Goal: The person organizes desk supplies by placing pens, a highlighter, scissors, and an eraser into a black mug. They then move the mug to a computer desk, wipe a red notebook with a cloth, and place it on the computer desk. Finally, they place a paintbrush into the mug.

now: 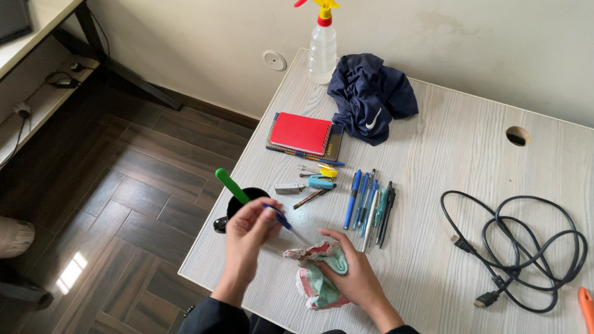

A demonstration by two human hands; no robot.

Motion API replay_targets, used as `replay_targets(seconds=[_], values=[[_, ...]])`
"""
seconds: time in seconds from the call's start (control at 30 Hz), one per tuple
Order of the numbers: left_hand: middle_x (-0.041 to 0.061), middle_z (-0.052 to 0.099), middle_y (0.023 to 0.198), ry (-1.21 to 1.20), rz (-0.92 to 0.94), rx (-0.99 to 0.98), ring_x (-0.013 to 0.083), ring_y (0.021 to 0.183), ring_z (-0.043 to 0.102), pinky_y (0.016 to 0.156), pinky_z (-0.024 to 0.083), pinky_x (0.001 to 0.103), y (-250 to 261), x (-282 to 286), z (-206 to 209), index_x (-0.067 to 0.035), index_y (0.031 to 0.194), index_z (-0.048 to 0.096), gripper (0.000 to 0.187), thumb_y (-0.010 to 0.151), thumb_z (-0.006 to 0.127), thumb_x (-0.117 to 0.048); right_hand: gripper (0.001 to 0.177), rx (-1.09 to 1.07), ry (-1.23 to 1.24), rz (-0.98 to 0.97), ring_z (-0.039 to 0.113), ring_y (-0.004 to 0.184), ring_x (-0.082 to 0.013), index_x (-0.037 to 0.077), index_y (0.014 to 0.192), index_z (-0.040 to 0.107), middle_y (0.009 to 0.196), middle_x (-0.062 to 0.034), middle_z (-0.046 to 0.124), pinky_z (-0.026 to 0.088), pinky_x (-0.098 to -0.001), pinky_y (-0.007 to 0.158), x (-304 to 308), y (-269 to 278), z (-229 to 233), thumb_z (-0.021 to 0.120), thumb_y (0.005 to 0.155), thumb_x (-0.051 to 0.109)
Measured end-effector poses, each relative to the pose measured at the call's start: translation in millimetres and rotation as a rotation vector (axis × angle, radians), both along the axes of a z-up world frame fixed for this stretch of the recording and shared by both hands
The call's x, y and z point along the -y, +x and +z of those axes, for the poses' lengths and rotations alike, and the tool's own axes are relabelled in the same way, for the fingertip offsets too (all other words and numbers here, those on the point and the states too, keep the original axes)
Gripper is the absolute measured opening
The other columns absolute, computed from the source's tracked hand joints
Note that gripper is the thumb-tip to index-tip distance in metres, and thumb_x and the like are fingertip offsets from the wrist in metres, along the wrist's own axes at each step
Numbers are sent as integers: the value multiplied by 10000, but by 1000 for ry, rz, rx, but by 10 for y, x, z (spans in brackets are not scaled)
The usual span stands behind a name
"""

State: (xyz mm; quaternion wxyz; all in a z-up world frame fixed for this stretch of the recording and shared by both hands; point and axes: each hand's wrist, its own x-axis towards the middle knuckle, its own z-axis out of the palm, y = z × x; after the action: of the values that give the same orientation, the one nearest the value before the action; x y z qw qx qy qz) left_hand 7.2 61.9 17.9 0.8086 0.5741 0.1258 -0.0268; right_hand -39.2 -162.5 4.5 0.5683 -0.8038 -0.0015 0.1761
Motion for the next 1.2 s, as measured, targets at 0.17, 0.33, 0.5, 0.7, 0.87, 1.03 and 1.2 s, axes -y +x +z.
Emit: replay_targets(seconds=[0.17,0.33,0.5,0.7,0.87,1.03,1.2], values=[[42,730,1082,105,223,198,93,983,695,886,609,289,178,-451,250,-38,1185,691,207,1018,630,-143,561,114,-47,-6,727,1147,-198,196,1347,574,1267,-33,750,546,-364,976,43,-47,-72,786,829,165],[42,731,1117,194,351,285,93,1023,694,957,616,299,142,-608,336,-31,1190,674,204,1026,624,-140,521,60,-10,-96,760,1119,-193,189,1330,601,1179,-51,792,559,-333,949,72,-60,-128,766,838,144],[55,726,1125,286,393,296,110,1024,699,941,621,298,110,-599,284,-30,1198,694,222,1011,648,-142,503,169,-36,-137,760,1099,-198,159,1311,610,1151,-74,791,556,-338,924,69,-49,-135,776,837,144],[62,701,1125,816,353,117,138,1020,717,765,611,309,112,-567,163,-77,1132,747,212,945,712,-170,490,134,-57,-133,776,1057,-189,163,1305,609,1115,-72,803,576,-333,898,79,-56,-139,768,842,177],[60,755,1069,786,367,110,146,1017,728,857,594,319,175,-591,17,-87,1151,734,226,966,718,-216,483,129,-56,-148,786,1038,-192,160,1308,614,1089,-75,813,583,-334,889,120,-69,-152,761,849,188],[65,754,1075,696,387,63,150,1014,724,822,584,334,221,-614,-107,-90,1188,679,286,948,720,-240,476,179,-50,-170,770,1056,-197,136,1295,624,1109,-84,801,569,-338,894,152,-63,-166,770,845,184],[68,741,1085,687,350,61,147,1022,728,811,603,318,227,-563,-142,-84,1179,675,278,946,718,-229,479,192,-43,-187,761,1048,-194,127,1290,631,1114,-86,793,563,-332,893,161,-59,-185,778,838,184]])
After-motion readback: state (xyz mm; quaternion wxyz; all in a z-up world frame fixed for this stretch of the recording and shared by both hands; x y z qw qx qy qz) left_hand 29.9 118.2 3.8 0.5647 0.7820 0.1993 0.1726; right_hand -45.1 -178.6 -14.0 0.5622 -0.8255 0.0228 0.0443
